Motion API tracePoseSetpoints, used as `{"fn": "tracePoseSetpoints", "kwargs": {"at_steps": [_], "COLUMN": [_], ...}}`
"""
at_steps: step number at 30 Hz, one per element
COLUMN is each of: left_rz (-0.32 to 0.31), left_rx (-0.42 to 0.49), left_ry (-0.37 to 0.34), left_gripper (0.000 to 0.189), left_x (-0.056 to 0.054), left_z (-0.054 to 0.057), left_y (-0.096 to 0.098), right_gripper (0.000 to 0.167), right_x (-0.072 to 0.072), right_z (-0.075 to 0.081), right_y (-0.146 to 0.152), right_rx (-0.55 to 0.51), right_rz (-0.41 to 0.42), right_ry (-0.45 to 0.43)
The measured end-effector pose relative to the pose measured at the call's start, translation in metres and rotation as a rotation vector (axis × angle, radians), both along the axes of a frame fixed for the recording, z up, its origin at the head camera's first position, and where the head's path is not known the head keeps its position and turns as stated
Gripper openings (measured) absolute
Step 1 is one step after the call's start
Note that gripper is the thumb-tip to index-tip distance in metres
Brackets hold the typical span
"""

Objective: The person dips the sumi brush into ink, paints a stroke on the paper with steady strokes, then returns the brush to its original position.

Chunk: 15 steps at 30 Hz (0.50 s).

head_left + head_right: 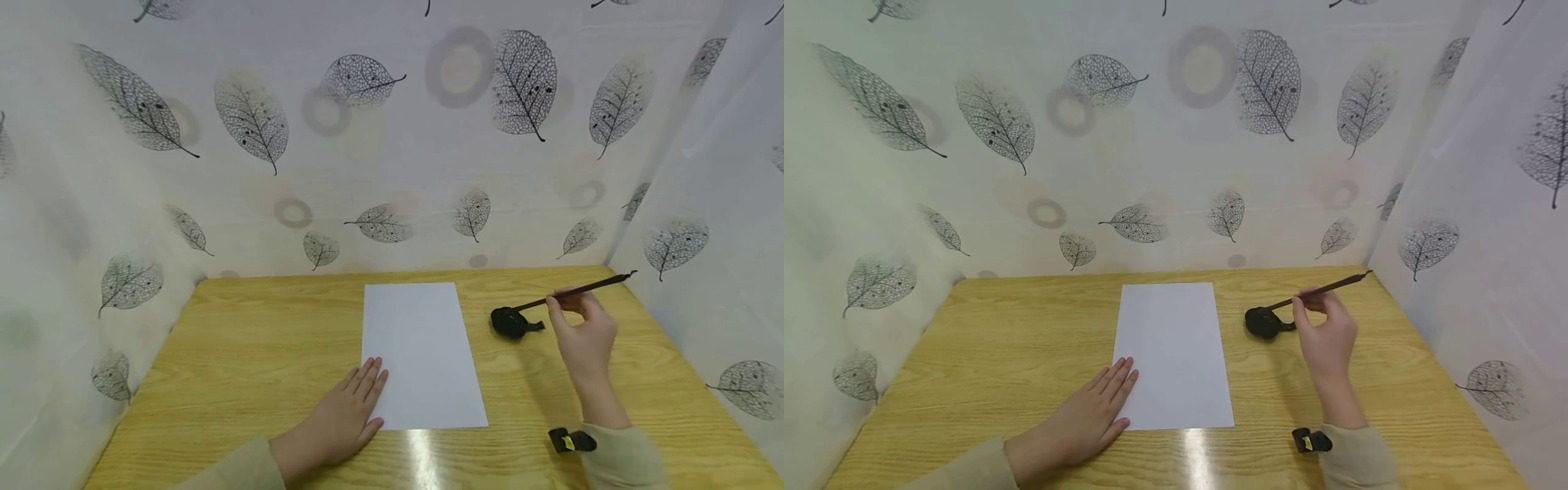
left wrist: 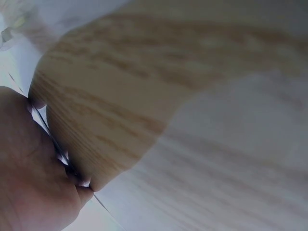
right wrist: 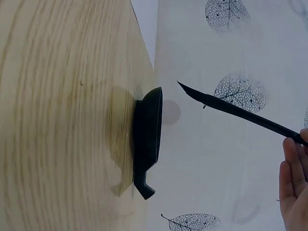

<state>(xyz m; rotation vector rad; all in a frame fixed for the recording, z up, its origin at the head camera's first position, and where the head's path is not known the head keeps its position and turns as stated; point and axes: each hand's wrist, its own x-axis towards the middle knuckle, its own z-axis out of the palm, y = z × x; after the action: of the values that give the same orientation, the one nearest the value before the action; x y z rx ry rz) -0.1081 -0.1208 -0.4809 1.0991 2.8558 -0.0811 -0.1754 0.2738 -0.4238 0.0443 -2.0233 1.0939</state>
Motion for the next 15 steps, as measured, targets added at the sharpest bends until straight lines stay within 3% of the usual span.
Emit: {"fn": "tracePoseSetpoints", "kwargs": {"at_steps": [15], "left_rz": [-0.007], "left_rx": [0.003], "left_ry": [-0.013], "left_gripper": [0.072], "left_x": [0.000], "left_z": [0.000], "left_y": [-0.001], "right_gripper": [0.012], "right_x": [-0.010], "right_z": [0.003], "right_y": [-0.043], "right_rx": [-0.005], "right_rz": [0.127], "right_ry": [0.069]}}
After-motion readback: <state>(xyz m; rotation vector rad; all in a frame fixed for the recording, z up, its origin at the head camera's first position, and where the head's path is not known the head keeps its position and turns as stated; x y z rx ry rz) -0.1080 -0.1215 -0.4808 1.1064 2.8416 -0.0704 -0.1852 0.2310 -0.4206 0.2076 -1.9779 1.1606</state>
